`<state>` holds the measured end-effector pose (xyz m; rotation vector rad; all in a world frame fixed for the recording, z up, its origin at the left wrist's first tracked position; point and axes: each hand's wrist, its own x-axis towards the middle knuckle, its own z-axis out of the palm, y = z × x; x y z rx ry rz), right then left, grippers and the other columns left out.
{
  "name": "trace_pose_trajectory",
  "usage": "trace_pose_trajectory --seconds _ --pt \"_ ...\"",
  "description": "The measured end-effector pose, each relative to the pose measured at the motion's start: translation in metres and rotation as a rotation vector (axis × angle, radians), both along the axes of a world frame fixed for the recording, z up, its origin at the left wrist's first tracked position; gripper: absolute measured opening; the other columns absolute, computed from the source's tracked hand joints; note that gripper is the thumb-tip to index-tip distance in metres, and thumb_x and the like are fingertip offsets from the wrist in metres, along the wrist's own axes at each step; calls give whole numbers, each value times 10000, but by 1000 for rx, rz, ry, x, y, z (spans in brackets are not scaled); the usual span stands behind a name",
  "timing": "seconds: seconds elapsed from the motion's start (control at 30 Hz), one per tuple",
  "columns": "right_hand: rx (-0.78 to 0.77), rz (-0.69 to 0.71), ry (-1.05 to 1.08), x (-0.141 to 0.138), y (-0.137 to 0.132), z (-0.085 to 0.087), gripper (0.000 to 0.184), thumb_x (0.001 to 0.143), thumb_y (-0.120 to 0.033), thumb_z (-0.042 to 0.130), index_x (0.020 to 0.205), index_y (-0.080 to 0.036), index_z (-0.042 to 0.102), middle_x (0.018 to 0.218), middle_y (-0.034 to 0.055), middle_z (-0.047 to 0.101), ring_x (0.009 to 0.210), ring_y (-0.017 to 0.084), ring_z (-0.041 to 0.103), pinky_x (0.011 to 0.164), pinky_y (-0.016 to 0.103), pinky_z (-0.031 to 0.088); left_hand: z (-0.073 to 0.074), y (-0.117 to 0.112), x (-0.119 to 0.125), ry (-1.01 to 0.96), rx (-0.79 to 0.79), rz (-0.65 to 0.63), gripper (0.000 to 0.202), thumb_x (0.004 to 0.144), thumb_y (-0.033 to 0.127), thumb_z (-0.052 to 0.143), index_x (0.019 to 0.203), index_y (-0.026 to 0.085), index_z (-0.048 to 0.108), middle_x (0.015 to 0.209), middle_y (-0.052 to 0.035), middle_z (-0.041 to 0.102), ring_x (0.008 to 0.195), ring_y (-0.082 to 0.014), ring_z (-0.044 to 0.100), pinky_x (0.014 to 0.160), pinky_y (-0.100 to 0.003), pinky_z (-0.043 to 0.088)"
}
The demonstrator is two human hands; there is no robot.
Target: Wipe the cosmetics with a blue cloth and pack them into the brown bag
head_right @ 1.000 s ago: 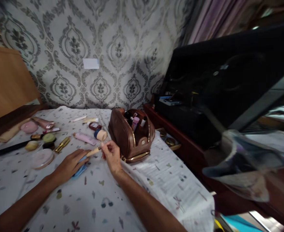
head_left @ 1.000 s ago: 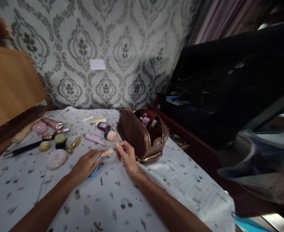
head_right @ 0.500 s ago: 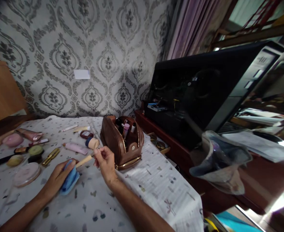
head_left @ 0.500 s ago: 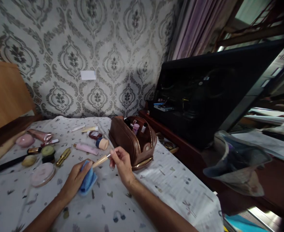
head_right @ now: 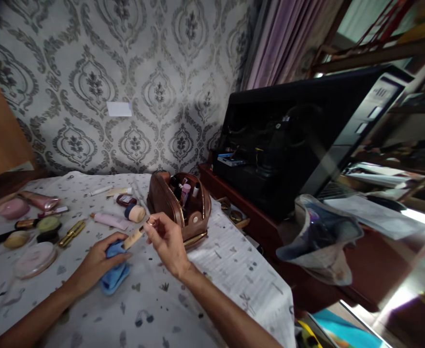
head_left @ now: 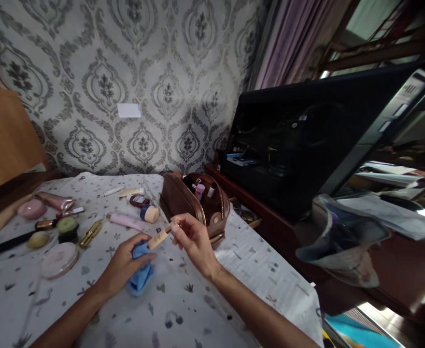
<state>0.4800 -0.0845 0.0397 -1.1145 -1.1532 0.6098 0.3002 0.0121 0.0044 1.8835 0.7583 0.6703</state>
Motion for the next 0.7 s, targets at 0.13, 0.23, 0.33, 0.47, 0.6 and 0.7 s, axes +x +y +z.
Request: trace_pose_trajectory --seconds 0.13,0.23,0.33,0.47,0.6,0.7 --pt "-6 -48 -180 13 -15 9 325 914 -472 619 1098 -206 650 832 14 615 646 122 595 527 230 453 4 1 14 38 144 -144 251 850 431 631 916 190 644 778 9 603 722 -172 556 667 -247 459" --pt "-12 -104 -207 25 -21 11 347 923 -471 605 1146 -209 648 855 29 633 670 138 614 524 234 461 12 8 26 89 333 -240 199 910 393 574 934 203 628 851 -12 628 808 -196 591 740 -269 464" --pt "-4 -178 -209 36 -25 12 354 921 -488 602 1140 -212 639 861 35 643 665 143 619 526 240 478 19 18 41 114 540 -279 206 937 299 513 1089 217 626 1035 -60 645 958 -233 616 835 -309 486" --pt "59 -302 -245 50 -31 18 350 912 -501 610 1123 -223 645 877 38 638 686 157 640 540 250 504 29 25 65 121 770 -224 561 885 129 456 1430 264 460 1264 -92 572 1116 -255 595 885 -331 515" --pt "86 -384 -302 62 -40 26 347 924 -488 604 1142 -221 639 908 50 666 681 157 650 564 266 521 41 27 85 175 903 -204 760 863 41 400 1558 319 268 1267 -93 523 1074 -227 599 748 -275 522" --pt "114 -419 -354 70 -43 29 333 932 -470 607 1148 -218 641 893 45 685 680 159 659 573 276 526 47 25 93 277 949 -171 751 905 44 378 1566 369 229 1312 -103 487 1016 -218 610 649 -248 485"
